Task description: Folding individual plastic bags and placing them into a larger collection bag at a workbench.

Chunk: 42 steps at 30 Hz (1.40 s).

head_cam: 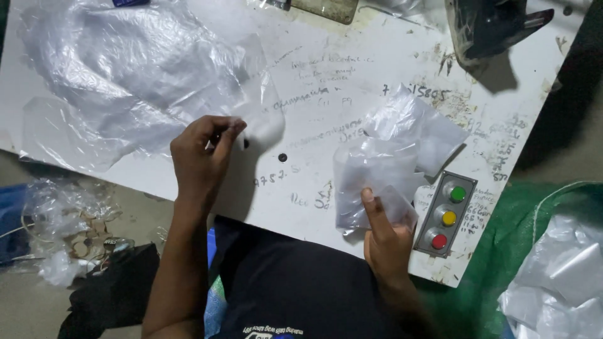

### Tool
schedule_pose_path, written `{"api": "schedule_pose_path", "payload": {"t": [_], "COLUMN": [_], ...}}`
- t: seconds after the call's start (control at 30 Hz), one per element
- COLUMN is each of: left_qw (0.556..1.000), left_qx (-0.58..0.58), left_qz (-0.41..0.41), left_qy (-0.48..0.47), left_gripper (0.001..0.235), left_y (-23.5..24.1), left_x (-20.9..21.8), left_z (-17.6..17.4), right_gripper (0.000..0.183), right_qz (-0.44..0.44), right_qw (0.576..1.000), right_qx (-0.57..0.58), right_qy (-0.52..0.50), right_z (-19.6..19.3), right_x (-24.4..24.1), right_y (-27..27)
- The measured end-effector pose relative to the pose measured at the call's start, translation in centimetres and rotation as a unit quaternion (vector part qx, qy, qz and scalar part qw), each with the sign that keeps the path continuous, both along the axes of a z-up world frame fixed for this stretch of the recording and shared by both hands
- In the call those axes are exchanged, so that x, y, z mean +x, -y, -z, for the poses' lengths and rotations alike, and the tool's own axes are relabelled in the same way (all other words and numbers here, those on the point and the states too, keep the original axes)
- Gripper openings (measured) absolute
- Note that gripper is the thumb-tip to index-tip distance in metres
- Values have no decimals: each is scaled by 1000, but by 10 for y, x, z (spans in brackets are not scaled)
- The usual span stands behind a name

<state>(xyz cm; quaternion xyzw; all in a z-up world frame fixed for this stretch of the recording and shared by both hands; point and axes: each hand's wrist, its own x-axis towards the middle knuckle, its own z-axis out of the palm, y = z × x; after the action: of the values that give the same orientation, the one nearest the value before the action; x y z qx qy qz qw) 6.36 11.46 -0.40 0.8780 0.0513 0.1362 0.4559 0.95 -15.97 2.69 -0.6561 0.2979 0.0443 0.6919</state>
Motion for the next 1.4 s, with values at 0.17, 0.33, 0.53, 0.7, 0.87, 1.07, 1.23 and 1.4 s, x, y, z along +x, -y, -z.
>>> {"api": "schedule_pose_path", "payload": {"t": [0.17, 0.33, 0.53, 0.7, 0.87, 1.07, 1.23, 1.4], "left_qw": [991, 950, 936, 966, 946, 917, 885, 686], "left_qx": [-112, 270, 300, -201, -266, -369, -395, -691], "left_qz": [-65, -122, -137, -165, -182, -140, 35, -30], "left_qy": [-43, 99, 120, 4, -26, -49, -244, -227], "left_gripper": [24, 11, 6, 8, 13, 21, 18, 29], "left_y": [9, -1, 4, 15, -8, 42, 81, 79], "left_x": [-5, -12, -16, -13, -19, -37, -38, -34], "left_z": [-10, 11, -7, -42, -33, -10, 19, 26], "right_gripper": [66, 58, 67, 65, 50, 43, 47, 37], "right_qz": [18, -1, 14, -30, -189, -253, -233, -137], "right_qw": [999, 999, 996, 984, 828, 941, 964, 984], "right_qx": [49, 16, -12, -131, -467, -18, -15, 70], "right_qy": [16, 45, 93, 117, 244, 224, 130, 87], "right_z": [4, 18, 38, 34, 111, 31, 51, 36], "right_x": [-3, -12, -20, -25, -59, -21, -5, 2], "right_y": [-2, 4, 9, 13, 59, 12, -6, 3]}}
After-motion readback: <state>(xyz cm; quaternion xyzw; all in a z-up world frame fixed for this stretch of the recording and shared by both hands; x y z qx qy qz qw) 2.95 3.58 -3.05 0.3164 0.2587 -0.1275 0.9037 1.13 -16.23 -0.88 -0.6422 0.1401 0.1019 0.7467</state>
